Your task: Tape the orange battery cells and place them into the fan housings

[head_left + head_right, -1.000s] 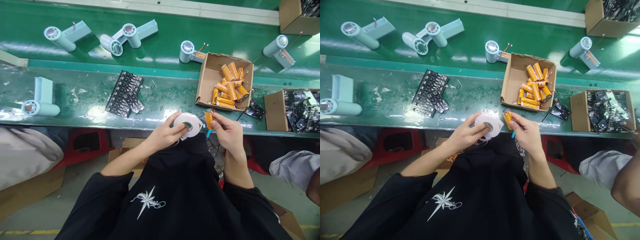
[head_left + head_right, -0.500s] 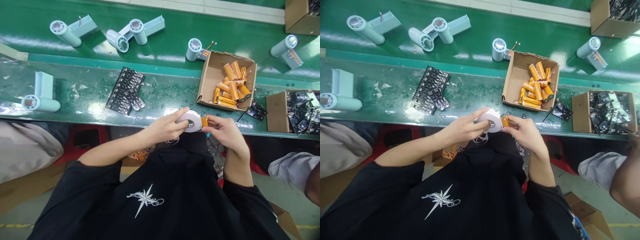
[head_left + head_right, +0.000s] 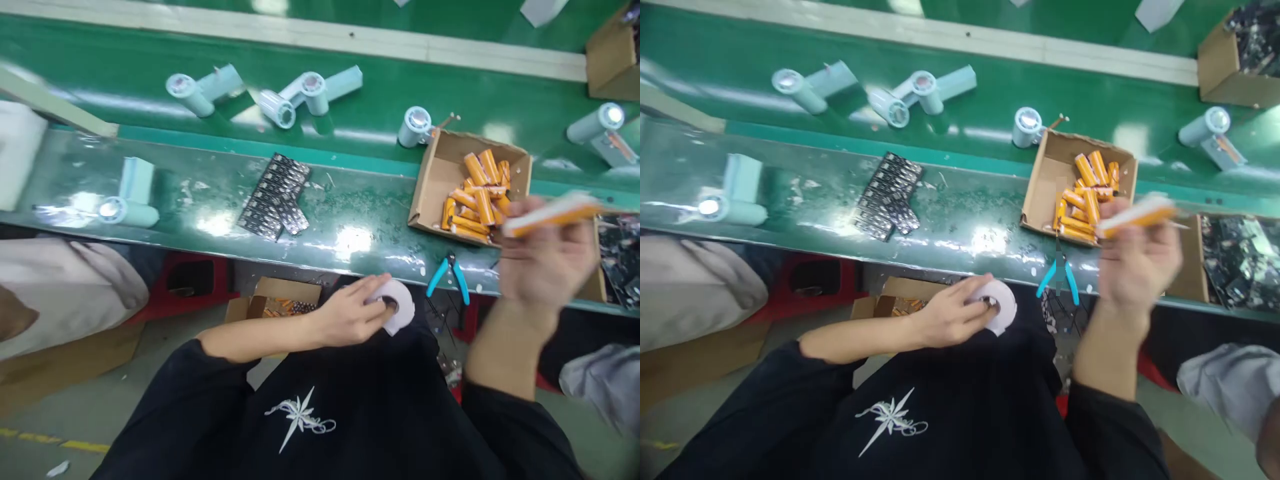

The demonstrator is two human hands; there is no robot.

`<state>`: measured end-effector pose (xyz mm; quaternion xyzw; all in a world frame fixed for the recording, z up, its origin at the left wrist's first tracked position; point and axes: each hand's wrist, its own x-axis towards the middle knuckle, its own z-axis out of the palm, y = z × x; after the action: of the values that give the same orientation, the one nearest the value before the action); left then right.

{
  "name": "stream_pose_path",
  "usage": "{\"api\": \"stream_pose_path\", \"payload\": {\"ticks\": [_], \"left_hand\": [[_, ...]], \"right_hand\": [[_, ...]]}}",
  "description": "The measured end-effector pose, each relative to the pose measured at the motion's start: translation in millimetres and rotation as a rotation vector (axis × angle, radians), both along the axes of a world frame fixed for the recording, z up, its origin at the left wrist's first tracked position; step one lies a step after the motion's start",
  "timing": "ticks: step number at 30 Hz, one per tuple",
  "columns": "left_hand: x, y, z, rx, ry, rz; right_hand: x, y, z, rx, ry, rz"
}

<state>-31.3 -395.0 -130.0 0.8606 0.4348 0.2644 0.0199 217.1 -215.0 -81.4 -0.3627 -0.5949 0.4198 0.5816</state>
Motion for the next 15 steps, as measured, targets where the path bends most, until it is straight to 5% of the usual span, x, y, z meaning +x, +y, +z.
{"api": "stream_pose_path", "payload": {"ticks": [3, 6, 10, 13, 15], "left_hand": [[-45, 38, 8.0, -0.257, 0.135, 0.062], [-90, 103, 24.2, -0.461, 0.073, 0.044], [-134, 210, 39.4, -0.309, -0.055, 0.39], [-166, 284, 37.3, -0.18, 0.059, 0.688], [-186, 316, 33.9, -0.222, 0.207, 0.757]], "right_hand": [[15, 13, 15.8, 0.057, 0.106, -0.002], [7, -4, 5.2, -0.148, 0.044, 0.205], [-2, -20, -7.1, -0.26, -0.031, 0.457], [2, -13, 1.8, -0.227, -0.03, 0.463], [9, -7, 10.3, -0.198, -0.018, 0.398]]}}
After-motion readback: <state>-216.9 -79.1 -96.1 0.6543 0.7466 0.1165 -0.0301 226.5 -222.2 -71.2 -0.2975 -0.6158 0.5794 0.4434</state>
